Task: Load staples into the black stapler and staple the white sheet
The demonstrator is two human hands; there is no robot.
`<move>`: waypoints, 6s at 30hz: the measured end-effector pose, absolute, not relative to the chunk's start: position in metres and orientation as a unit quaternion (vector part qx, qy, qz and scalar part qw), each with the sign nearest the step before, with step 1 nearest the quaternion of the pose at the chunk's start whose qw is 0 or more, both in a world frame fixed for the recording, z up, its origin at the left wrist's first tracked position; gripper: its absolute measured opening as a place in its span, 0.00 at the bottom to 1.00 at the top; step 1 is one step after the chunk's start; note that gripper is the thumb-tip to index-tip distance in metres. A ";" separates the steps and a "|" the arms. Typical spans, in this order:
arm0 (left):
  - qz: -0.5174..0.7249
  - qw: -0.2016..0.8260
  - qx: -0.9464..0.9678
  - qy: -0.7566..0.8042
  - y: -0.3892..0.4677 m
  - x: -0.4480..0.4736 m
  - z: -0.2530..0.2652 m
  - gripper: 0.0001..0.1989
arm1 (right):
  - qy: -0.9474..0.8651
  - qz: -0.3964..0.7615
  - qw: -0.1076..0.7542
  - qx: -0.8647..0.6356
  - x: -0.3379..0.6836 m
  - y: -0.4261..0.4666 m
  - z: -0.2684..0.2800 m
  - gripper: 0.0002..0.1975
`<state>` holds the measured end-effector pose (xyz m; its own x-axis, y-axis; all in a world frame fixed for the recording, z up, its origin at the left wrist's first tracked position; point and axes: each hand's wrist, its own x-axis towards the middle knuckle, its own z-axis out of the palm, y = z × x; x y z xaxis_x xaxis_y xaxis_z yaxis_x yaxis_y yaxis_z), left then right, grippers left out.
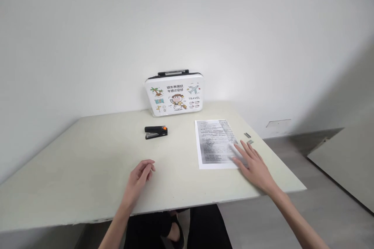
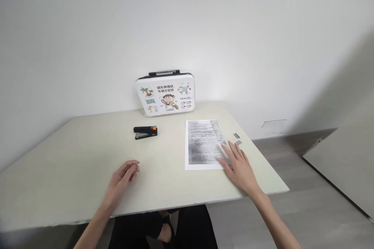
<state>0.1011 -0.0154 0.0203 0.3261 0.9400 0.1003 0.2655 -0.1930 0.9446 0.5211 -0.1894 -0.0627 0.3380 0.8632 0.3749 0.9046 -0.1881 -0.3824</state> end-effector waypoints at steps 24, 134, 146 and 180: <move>0.300 0.144 0.862 0.381 -0.010 0.048 -0.006 0.16 | -0.736 0.052 0.239 -0.632 0.350 -0.183 -0.048 0.30; 0.169 0.156 0.950 0.209 -0.023 0.226 0.013 0.10 | -0.497 0.172 0.478 -0.704 0.444 -0.166 -0.028 0.28; 0.176 0.168 0.950 0.197 -0.017 0.196 0.015 0.15 | -0.492 0.178 0.475 -0.708 0.443 -0.168 -0.024 0.26; 0.165 0.093 0.908 0.374 0.184 0.190 0.002 0.13 | -0.503 0.198 0.423 -0.727 0.439 -0.170 -0.025 0.24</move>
<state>0.1899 0.1842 0.0015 0.6655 0.7098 0.2309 0.6484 -0.7030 0.2921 0.4394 -0.1701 -0.0255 0.4160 0.8990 0.1370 0.5634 -0.1366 -0.8148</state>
